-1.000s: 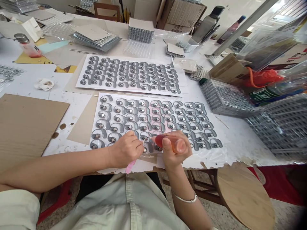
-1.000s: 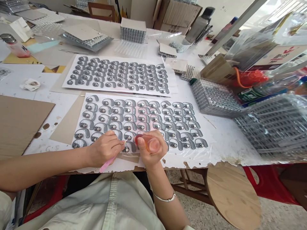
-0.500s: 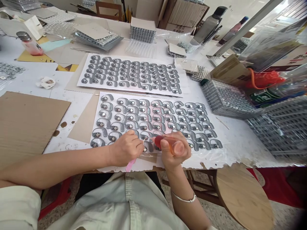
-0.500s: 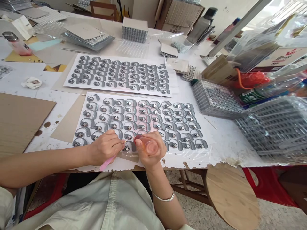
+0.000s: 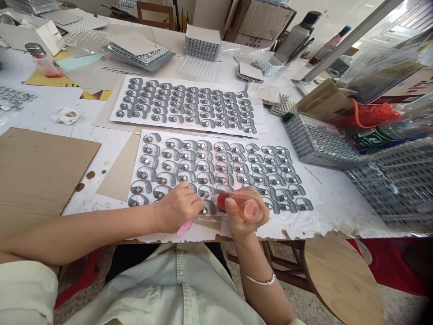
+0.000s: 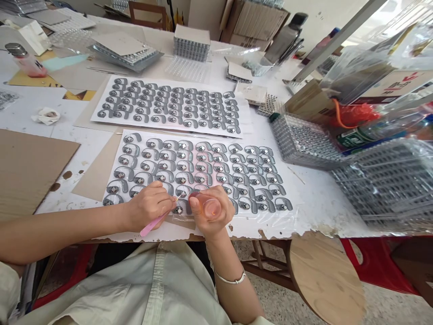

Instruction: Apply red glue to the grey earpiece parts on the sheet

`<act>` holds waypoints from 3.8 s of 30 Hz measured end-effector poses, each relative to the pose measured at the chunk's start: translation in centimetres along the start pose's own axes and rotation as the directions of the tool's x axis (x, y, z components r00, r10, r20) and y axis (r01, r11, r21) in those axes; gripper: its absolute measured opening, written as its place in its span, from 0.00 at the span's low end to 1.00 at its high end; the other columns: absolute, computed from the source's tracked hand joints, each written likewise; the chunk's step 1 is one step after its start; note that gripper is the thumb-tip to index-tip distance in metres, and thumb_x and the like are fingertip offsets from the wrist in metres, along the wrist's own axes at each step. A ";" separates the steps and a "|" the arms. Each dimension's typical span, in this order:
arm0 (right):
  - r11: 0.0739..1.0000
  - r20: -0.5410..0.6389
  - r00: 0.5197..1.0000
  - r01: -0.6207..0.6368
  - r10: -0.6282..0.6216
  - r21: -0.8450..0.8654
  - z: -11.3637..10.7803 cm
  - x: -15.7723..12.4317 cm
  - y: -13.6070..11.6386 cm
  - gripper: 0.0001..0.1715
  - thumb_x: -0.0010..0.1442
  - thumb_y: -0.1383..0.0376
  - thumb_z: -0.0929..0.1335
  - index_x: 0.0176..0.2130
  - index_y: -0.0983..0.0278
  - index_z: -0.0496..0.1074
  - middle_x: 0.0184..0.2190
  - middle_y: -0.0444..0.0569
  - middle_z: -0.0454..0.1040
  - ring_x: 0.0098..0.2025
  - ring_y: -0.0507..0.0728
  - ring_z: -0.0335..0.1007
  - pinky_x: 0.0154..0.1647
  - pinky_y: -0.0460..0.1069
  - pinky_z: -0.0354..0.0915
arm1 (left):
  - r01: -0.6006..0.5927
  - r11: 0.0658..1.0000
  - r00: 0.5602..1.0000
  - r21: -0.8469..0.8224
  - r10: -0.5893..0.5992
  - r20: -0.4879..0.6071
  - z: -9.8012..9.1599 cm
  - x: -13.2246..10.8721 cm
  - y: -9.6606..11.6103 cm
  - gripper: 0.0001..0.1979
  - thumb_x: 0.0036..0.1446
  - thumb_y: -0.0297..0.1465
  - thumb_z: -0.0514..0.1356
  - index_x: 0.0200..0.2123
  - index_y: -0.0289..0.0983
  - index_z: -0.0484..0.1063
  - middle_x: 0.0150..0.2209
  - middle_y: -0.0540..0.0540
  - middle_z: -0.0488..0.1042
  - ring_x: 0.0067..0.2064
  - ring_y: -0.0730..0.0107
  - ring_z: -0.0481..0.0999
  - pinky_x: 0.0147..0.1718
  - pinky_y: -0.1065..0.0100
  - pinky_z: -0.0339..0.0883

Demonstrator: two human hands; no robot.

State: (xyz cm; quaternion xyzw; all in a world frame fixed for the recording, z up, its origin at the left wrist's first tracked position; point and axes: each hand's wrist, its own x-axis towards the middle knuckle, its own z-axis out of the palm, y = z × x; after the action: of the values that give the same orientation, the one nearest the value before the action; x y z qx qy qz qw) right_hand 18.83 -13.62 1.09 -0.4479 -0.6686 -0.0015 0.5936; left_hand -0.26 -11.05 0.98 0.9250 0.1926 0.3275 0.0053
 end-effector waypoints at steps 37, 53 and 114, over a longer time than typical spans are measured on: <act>0.995 -0.037 0.998 -0.041 0.044 0.096 -0.1 -0.5 0.1 0.08 0.53 0.66 0.71 0.35 0.64 0.68 0.26 0.45 0.70 0.26 0.53 0.64 0.26 0.50 0.62 | 0.374 0.792 0.927 -0.482 -0.303 0.221 -1.9 1.4 -2.0 0.07 0.54 0.23 0.56 0.26 0.36 0.71 0.25 0.52 0.76 0.27 0.75 0.72 0.39 0.67 0.59; 0.994 0.003 0.999 -0.041 0.041 0.105 -0.1 -0.5 0.0 0.07 0.55 0.66 0.69 0.36 0.63 0.67 0.26 0.45 0.69 0.26 0.52 0.63 0.26 0.50 0.62 | 0.461 0.736 0.887 -0.497 -0.370 0.275 -1.8 1.3 -2.3 0.05 0.54 0.27 0.59 0.27 0.36 0.73 0.25 0.51 0.77 0.28 0.73 0.73 0.43 0.64 0.63; 0.983 -0.041 0.988 -0.141 0.147 0.117 0.3 -0.1 0.2 0.07 0.56 0.63 0.69 0.31 0.63 0.68 0.25 0.44 0.69 0.26 0.53 0.65 0.34 0.53 0.64 | 0.532 0.743 0.844 -0.406 -0.421 0.333 -1.7 1.3 -2.6 0.04 0.53 0.28 0.61 0.27 0.36 0.75 0.28 0.48 0.78 0.31 0.70 0.74 0.40 0.63 0.67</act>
State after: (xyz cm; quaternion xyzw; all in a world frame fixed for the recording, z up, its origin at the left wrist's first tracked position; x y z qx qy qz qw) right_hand 18.72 -13.40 0.81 -0.4604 -0.6187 0.0685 0.6329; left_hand -1.33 -8.36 2.73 0.8429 0.3340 0.2483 0.3412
